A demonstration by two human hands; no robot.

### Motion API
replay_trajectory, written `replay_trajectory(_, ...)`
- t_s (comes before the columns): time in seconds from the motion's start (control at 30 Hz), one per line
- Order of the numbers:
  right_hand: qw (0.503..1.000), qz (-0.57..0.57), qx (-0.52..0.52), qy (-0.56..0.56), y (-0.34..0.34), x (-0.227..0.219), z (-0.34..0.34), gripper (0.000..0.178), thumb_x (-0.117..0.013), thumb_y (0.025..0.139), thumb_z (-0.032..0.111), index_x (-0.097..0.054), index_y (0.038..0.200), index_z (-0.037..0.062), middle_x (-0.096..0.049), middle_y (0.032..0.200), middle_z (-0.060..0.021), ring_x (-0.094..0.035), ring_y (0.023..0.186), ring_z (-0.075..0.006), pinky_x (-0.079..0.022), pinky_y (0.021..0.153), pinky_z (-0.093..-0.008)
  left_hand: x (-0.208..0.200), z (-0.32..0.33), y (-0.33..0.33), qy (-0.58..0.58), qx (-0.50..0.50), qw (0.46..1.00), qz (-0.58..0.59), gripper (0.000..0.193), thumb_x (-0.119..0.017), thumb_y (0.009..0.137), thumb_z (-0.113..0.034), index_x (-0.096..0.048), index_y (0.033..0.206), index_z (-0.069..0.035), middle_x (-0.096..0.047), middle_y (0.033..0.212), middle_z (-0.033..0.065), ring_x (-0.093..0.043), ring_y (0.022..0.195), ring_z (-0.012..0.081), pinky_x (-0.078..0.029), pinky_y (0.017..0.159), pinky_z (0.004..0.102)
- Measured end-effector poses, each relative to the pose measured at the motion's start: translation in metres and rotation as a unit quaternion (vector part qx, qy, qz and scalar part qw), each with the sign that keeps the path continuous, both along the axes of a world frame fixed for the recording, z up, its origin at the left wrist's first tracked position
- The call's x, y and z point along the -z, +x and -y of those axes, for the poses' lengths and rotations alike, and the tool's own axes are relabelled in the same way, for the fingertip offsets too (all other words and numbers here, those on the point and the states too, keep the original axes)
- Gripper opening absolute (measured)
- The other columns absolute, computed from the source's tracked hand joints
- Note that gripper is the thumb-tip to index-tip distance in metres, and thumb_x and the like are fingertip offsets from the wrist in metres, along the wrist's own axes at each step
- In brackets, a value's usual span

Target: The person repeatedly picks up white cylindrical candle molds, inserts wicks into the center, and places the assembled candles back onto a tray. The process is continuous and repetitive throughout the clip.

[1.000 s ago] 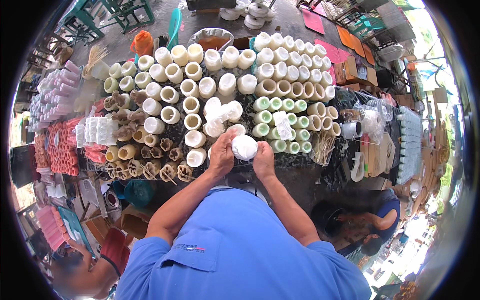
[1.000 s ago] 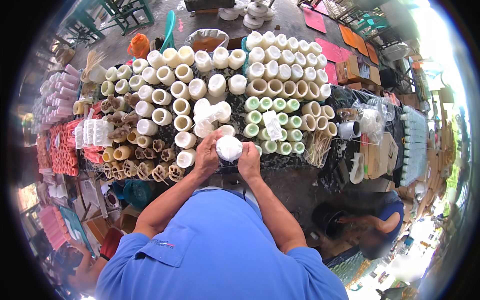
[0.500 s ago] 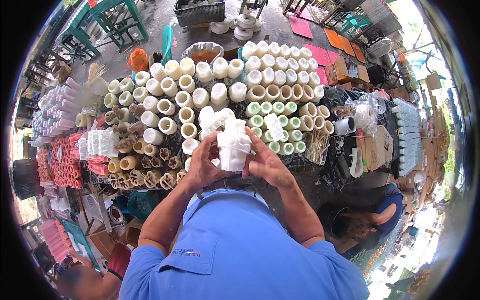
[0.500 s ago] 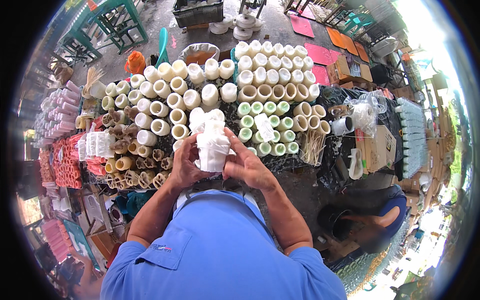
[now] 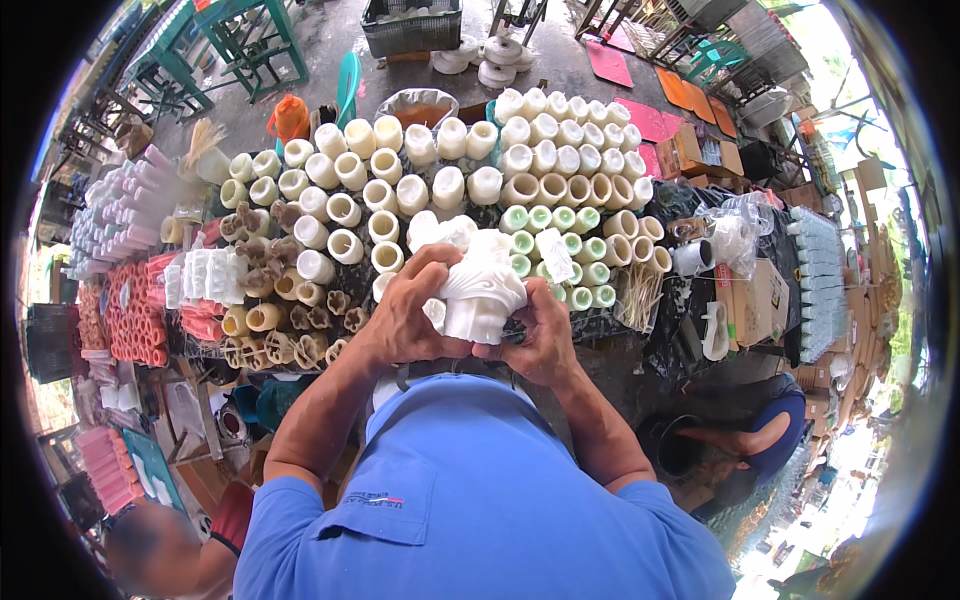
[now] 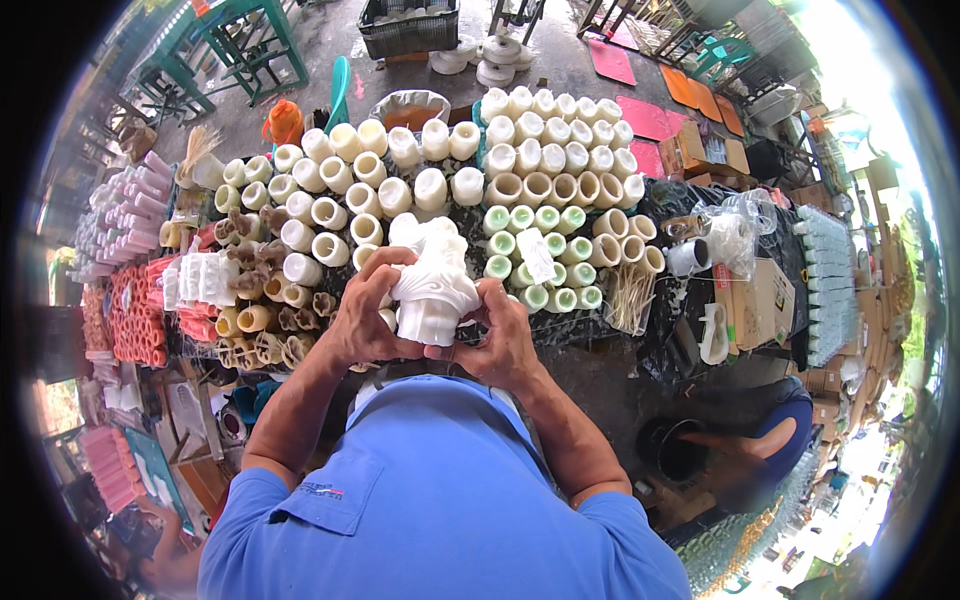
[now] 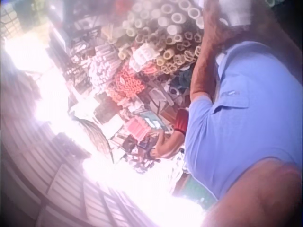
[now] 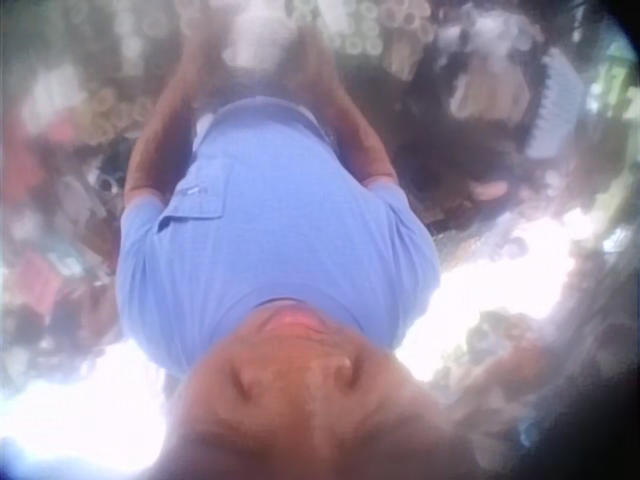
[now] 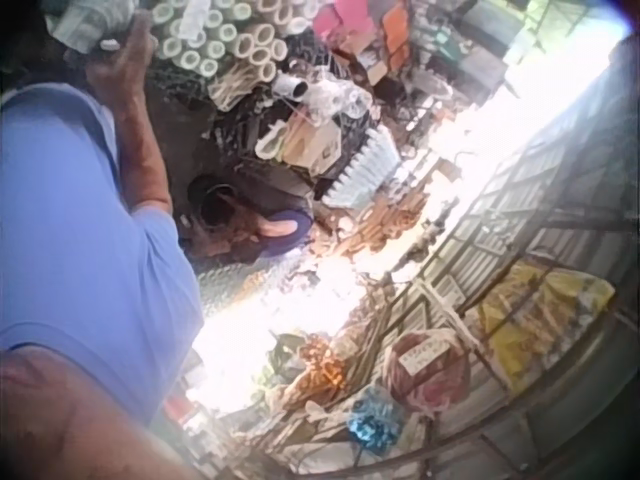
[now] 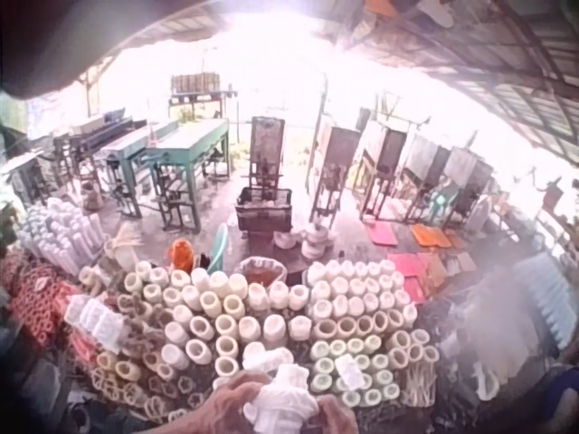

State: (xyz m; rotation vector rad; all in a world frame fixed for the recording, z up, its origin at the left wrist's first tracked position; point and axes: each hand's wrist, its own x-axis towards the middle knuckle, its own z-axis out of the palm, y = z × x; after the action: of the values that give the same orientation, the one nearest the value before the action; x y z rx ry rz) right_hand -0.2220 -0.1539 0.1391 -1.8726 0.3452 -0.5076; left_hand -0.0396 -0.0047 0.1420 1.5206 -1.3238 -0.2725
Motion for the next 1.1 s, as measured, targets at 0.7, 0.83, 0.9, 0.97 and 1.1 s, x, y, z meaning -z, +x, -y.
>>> replay_trajectory(0.7,0.989,-0.022,0.032,-0.145,0.022,-0.015,0.005,0.076,-0.099,0.076,0.024,-0.059,0.135,-0.0011,-0.075,0.111,-0.0177,-0.076,0.099,-0.0326,-0.061,0.085,-0.0408,0.009,0.002,-0.003,0.033,-0.107,0.987,0.115,0.087,-0.099,0.063,-0.017,-0.053,0.136,-0.001,-0.067,0.115,0.0207,-0.069,0.104,0.042,-0.059,0.088,0.0483)
replay_trajectory(0.83,0.991,0.027,0.021,-0.126,0.018,-0.013,-0.006,0.063,-0.1,0.074,0.026,-0.064,0.12,0.0002,-0.074,0.108,-0.0159,-0.077,0.096,-0.0301,-0.061,0.082,-0.0395,0.0,-0.001,0.012,0.017,-0.029,0.999,0.034,0.077,-0.103,0.054,-0.022,-0.057,0.112,-0.003,-0.065,0.107,0.0166,-0.07,0.099,0.0382,-0.058,0.084,0.0446)
replay_trajectory(0.9,0.995,0.029,0.003,-0.091,0.017,-0.013,-0.01,0.058,-0.1,0.074,0.027,-0.066,0.113,0.0004,-0.074,0.101,-0.0142,-0.076,0.089,-0.0272,-0.06,0.077,-0.0381,-0.003,-0.005,0.02,0.021,0.018,0.999,0.035,0.072,-0.102,0.053,-0.021,-0.056,0.105,-0.003,-0.064,0.103,0.0158,-0.069,0.092,0.0376,-0.057,0.078,0.0435)
replay_trajectory(0.97,0.997,0.013,0.005,-0.078,0.016,-0.013,-0.009,0.053,-0.1,0.075,0.027,-0.067,0.107,0.0006,-0.072,0.095,-0.0124,-0.073,0.082,-0.0244,-0.058,0.072,-0.0369,-0.001,-0.005,0.022,0.006,0.03,0.999,0.037,0.058,-0.1,0.056,-0.019,-0.055,0.09,-0.004,-0.064,0.09,0.0127,-0.067,0.077,0.0357,-0.052,0.065,0.042)
replay_trajectory(1.1,0.995,-0.073,0.026,-0.069,0.012,-0.009,-0.008,0.045,-0.099,0.076,0.024,-0.066,0.096,0.0011,-0.068,0.083,-0.0094,-0.066,0.07,-0.0206,-0.054,0.065,-0.0363,0.006,-0.009,0.015,0.006,0.036,0.999,0.005,0.044,-0.096,0.062,-0.013,-0.056,0.079,-0.006,-0.06,0.076,0.0091,-0.064,0.066,0.0323,-0.048,0.058,0.0414)
